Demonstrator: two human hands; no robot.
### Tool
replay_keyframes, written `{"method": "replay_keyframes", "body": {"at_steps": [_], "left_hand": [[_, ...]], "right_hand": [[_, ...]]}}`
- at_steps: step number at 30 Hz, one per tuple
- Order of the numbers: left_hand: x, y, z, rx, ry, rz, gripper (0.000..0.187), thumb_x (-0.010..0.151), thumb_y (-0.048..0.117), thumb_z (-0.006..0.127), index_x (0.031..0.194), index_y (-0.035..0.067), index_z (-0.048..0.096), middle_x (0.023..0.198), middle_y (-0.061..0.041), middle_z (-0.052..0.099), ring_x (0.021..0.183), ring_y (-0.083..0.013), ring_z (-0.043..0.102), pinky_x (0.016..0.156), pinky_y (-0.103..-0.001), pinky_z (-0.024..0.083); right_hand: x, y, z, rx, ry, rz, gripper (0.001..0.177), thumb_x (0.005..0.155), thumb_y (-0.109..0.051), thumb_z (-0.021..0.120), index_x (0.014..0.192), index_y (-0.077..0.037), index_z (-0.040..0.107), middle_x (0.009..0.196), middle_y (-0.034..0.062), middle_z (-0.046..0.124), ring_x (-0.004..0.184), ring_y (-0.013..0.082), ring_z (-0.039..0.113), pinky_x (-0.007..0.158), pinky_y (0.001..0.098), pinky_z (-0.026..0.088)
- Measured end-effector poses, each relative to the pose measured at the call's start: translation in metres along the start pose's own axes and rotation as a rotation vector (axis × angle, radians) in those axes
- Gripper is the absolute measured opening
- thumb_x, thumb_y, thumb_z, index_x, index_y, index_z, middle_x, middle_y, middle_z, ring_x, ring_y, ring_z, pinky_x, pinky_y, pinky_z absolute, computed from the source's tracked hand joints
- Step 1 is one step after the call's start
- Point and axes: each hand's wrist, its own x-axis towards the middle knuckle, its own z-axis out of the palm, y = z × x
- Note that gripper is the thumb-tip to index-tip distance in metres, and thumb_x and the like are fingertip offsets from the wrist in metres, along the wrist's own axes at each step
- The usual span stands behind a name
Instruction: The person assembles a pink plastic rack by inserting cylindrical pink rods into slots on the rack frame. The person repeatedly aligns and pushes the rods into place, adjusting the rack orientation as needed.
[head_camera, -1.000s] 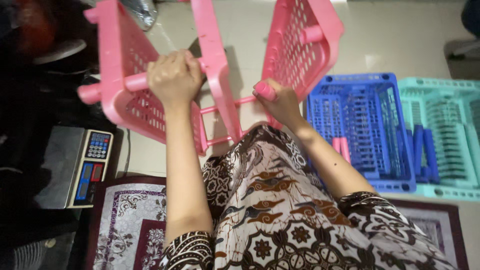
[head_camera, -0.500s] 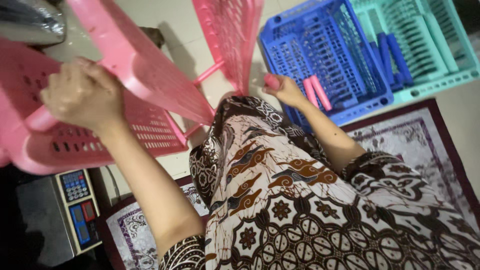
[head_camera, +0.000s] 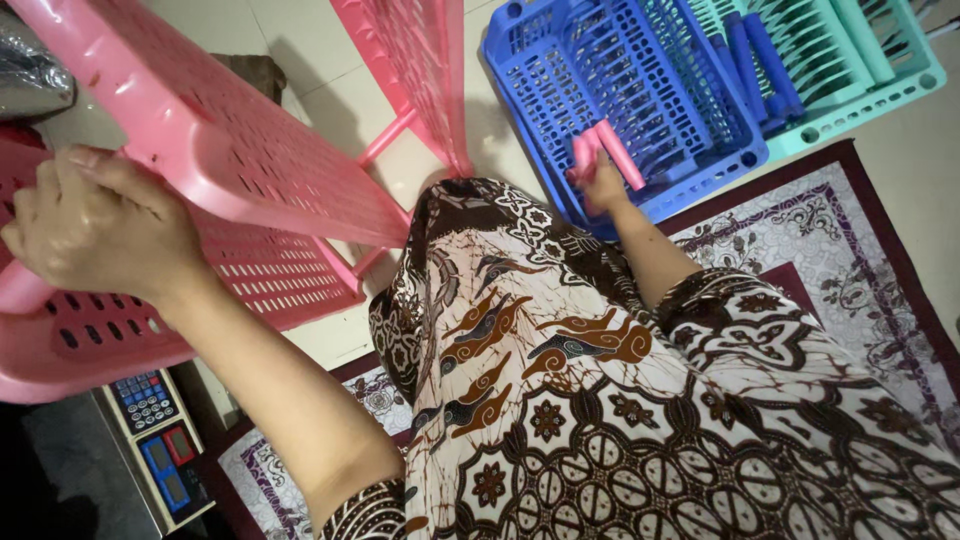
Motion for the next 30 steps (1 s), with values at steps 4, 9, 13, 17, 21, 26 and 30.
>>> {"method": "replay_keyframes", "body": {"at_steps": [4,9,13,17,21,26,30], "left_hand": [[0.001,0.001,-0.003,0.017,-0.007,0.001,0.041,0.106,0.013,0.034,0.073,0.015,0.058,0.081,-0.002,0.063,0.072,-0.0244,0.055,0.070,-0.040,0.041],[0.002,0.004,-0.006,-0.013,0.003,-0.001,0.041,0.106,0.013,0.034,0.074,0.016,0.060,0.081,-0.001,0.063,0.072,-0.0246,0.055,0.071,-0.040,0.042],[0.000,0.002,-0.005,0.014,0.006,0.009,0.042,0.107,0.013,0.034,0.074,0.016,0.060,0.082,-0.001,0.063,0.073,-0.0240,0.055,0.070,-0.039,0.041],[0.000,0.001,0.000,0.038,0.012,-0.013,0.043,0.105,0.013,0.035,0.071,0.018,0.061,0.077,0.000,0.062,0.067,-0.0215,0.054,0.066,-0.038,0.040],[0.000,0.001,0.000,0.029,0.019,-0.018,0.044,0.105,0.013,0.034,0.071,0.018,0.061,0.076,0.000,0.062,0.066,-0.0212,0.054,0.065,-0.038,0.039],[0.000,0.003,-0.007,-0.009,0.012,0.008,0.043,0.107,0.013,0.032,0.072,0.014,0.059,0.078,-0.003,0.059,0.069,-0.0236,0.055,0.068,-0.040,0.041],[0.002,0.005,-0.010,-0.016,-0.021,-0.016,0.043,0.108,0.012,0.031,0.073,0.013,0.057,0.079,-0.004,0.059,0.071,-0.0241,0.058,0.066,-0.041,0.040]], "right_hand": [[-0.018,0.005,0.010,-0.137,-0.080,0.073,0.033,0.109,-0.026,0.055,0.129,0.000,0.050,0.112,0.0365,0.066,0.108,0.0519,0.063,0.094,0.0573,0.049],[-0.038,0.012,0.017,-0.151,-0.052,-0.009,0.031,0.104,-0.021,0.056,0.128,-0.002,0.053,0.114,0.0326,0.067,0.110,0.0490,0.064,0.094,0.0563,0.049],[-0.049,0.016,0.019,-0.116,-0.017,-0.056,0.054,0.095,-0.015,0.057,0.148,-0.009,0.048,0.118,0.0318,0.065,0.109,0.0480,0.063,0.095,0.0546,0.049],[-0.043,0.014,0.018,-0.100,0.061,-0.077,0.049,0.097,-0.017,0.063,0.144,-0.011,0.052,0.128,0.0259,0.067,0.118,0.0434,0.064,0.099,0.0509,0.051],[-0.017,0.009,0.007,0.127,-0.094,0.070,0.068,0.087,-0.022,0.066,0.149,-0.008,0.042,0.122,0.0240,0.068,0.112,0.0371,0.068,0.097,0.0437,0.052],[0.008,0.003,0.009,0.152,-0.272,0.009,0.079,0.082,-0.015,0.064,0.154,-0.004,0.035,0.128,0.0258,0.066,0.117,0.0378,0.067,0.097,0.0436,0.053],[-0.007,-0.008,0.038,-0.048,0.032,0.138,0.074,0.099,-0.018,0.058,0.162,0.001,0.022,0.143,0.0369,0.050,0.130,0.0495,0.051,0.109,0.0501,0.042]]}}
